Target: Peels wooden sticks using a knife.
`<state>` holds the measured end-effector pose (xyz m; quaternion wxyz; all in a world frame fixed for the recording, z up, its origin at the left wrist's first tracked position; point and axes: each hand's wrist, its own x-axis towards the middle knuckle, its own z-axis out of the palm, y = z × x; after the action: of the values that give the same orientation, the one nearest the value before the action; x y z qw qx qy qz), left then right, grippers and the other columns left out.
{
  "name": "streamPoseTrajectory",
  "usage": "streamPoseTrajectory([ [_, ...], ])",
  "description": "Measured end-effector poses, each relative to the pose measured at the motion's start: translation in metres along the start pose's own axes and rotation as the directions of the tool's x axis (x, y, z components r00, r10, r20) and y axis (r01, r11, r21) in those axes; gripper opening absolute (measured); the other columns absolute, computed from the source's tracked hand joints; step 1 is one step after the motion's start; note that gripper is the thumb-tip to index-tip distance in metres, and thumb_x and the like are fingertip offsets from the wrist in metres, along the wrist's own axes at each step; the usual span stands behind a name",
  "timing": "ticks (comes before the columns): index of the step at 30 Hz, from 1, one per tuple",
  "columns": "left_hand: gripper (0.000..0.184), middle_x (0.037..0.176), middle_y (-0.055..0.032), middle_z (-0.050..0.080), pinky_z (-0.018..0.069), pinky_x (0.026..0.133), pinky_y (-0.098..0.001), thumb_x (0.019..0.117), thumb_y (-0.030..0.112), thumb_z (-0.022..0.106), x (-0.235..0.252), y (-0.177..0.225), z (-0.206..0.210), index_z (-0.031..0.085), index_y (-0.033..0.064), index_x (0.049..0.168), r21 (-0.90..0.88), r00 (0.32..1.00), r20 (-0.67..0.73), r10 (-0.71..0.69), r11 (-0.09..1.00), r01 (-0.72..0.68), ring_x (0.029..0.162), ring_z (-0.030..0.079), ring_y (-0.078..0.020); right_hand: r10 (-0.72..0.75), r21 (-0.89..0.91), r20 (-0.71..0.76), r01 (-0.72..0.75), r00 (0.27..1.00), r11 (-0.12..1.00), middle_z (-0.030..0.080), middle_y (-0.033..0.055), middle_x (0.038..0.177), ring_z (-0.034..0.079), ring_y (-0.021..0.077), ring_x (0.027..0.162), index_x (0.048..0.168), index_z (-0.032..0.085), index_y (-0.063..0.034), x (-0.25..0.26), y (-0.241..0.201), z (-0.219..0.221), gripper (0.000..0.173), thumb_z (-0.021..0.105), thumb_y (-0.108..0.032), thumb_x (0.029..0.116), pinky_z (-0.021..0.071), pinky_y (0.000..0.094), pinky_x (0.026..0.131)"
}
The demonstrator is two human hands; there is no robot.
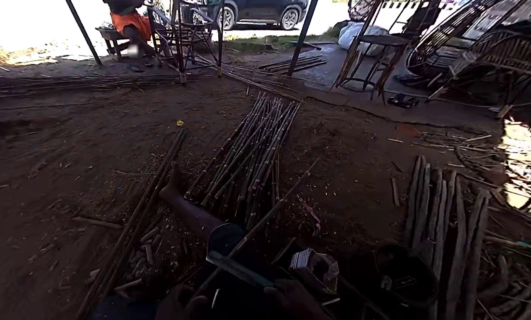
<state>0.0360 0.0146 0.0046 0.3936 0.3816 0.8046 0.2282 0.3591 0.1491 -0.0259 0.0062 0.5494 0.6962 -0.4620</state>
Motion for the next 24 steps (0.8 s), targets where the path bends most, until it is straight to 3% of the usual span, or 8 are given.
streamPoseTrajectory([
  [3, 0.060, 0.093, -0.0080, 0.073, 0.0598, 0.073, -0.0492, 0.0832, 0.049, 0.082, -0.001, -0.002, 0.001, 0.064, 0.0081, 0.124, -0.033, 0.999, 0.009, -0.045, 0.998, 0.046, 0.077, 0.071, -0.0240, 0.192, 0.264, -0.302, -0.112, 0.934, 0.958, 0.063, 0.0099, 0.072, 0.061, 0.0255, 0.061, 0.098, 0.069, -0.0027, 0.024, 0.016, -0.014, 0.056, 0.048, -0.054, 0.1049, 0.0538, 0.0483, 0.061],
  [6, 0.055, 0.094, -0.0082, 0.073, 0.0603, 0.070, -0.0469, 0.0883, 0.048, 0.077, 0.005, -0.006, -0.006, 0.065, 0.0085, 0.124, -0.050, 0.997, 0.064, -0.045, 0.998, 0.049, 0.074, 0.070, -0.0225, 0.048, -0.078, -0.080, -0.054, 0.996, 0.995, 0.070, 0.0171, 0.091, 0.070, 0.0345, 0.089, 0.107, 0.070, -0.0060, 0.000, -0.007, -0.003, 0.057, 0.047, -0.057, 0.1036, 0.0552, 0.0586, 0.082],
  [7, 0.053, 0.093, -0.0085, 0.073, 0.0601, 0.068, -0.0460, 0.0895, 0.047, 0.076, 0.008, -0.009, -0.008, 0.064, 0.0084, 0.124, -0.061, 0.996, 0.083, -0.037, 0.997, 0.042, 0.072, 0.070, -0.0223, 0.014, -0.161, -0.008, -0.015, 1.000, 0.987, 0.070, 0.0171, 0.093, 0.070, 0.0358, 0.091, 0.107, 0.069, -0.0084, -0.007, -0.014, 0.001, 0.058, 0.045, -0.061, 0.1025, 0.0549, 0.0606, 0.081],
  [11, 0.044, 0.084, -0.0059, 0.070, 0.0567, 0.058, -0.0402, 0.0943, 0.046, 0.070, 0.012, -0.015, -0.008, 0.068, 0.0082, 0.117, -0.115, 0.989, 0.149, 0.009, 0.993, 0.009, 0.061, 0.064, -0.0186, 0.196, 0.108, -0.326, -0.170, 0.925, 0.980, 0.068, 0.0144, 0.083, 0.067, 0.0305, 0.079, 0.099, 0.071, -0.0042, 0.014, -0.002, -0.019, 0.055, 0.051, -0.056, 0.1034, 0.0542, 0.0545, 0.077],
  [15, 0.035, 0.079, -0.0014, 0.071, 0.0548, 0.056, -0.0368, 0.0939, 0.045, 0.070, 0.009, -0.015, -0.014, 0.075, 0.0109, 0.103, -0.094, 0.992, 0.126, 0.026, 0.995, -0.014, 0.057, 0.062, -0.0145, 0.089, -0.012, -0.123, -0.091, 0.988, 0.996, 0.067, 0.0134, 0.088, 0.067, 0.0295, 0.085, 0.104, 0.069, -0.0064, -0.002, -0.013, -0.009, 0.056, 0.047, -0.057, 0.1035, 0.0540, 0.0531, 0.081],
  [19, 0.038, 0.082, -0.0014, 0.070, 0.0558, 0.067, -0.0449, 0.0907, 0.050, 0.073, 0.002, -0.008, -0.003, 0.074, 0.0133, 0.101, 0.018, 0.999, 0.037, 0.025, 1.000, -0.026, 0.067, 0.065, -0.0169, 0.211, 0.122, -0.277, -0.184, 0.937, 0.975, 0.065, 0.0127, 0.077, 0.065, 0.0287, 0.071, 0.097, 0.070, -0.0045, 0.011, 0.002, -0.030, 0.053, 0.051, -0.053, 0.1049, 0.0540, 0.0519, 0.071],
  [22, 0.038, 0.082, -0.0006, 0.071, 0.0570, 0.065, -0.0434, 0.0905, 0.051, 0.073, 0.006, -0.007, -0.004, 0.075, 0.0149, 0.101, 0.039, 0.999, 0.036, 0.017, 0.999, -0.018, 0.064, 0.065, -0.0162, 0.059, -0.139, 0.004, -0.058, 0.998, 0.989, 0.068, 0.0152, 0.088, 0.069, 0.0335, 0.086, 0.102, 0.069, -0.0079, -0.012, -0.013, -0.008, 0.058, 0.045, -0.061, 0.1027, 0.0546, 0.0586, 0.078],
  [24, 0.039, 0.083, -0.0006, 0.071, 0.0565, 0.068, -0.0459, 0.0887, 0.052, 0.074, 0.004, -0.005, -0.002, 0.074, 0.0150, 0.101, 0.067, 0.999, 0.002, 0.034, 0.997, -0.034, 0.068, 0.066, -0.0171, 0.077, -0.071, -0.042, -0.080, 0.996, 0.994, 0.066, 0.0139, 0.084, 0.067, 0.0317, 0.082, 0.099, 0.069, -0.0072, -0.010, -0.017, -0.011, 0.056, 0.048, -0.059, 0.1025, 0.0541, 0.0563, 0.077],
])
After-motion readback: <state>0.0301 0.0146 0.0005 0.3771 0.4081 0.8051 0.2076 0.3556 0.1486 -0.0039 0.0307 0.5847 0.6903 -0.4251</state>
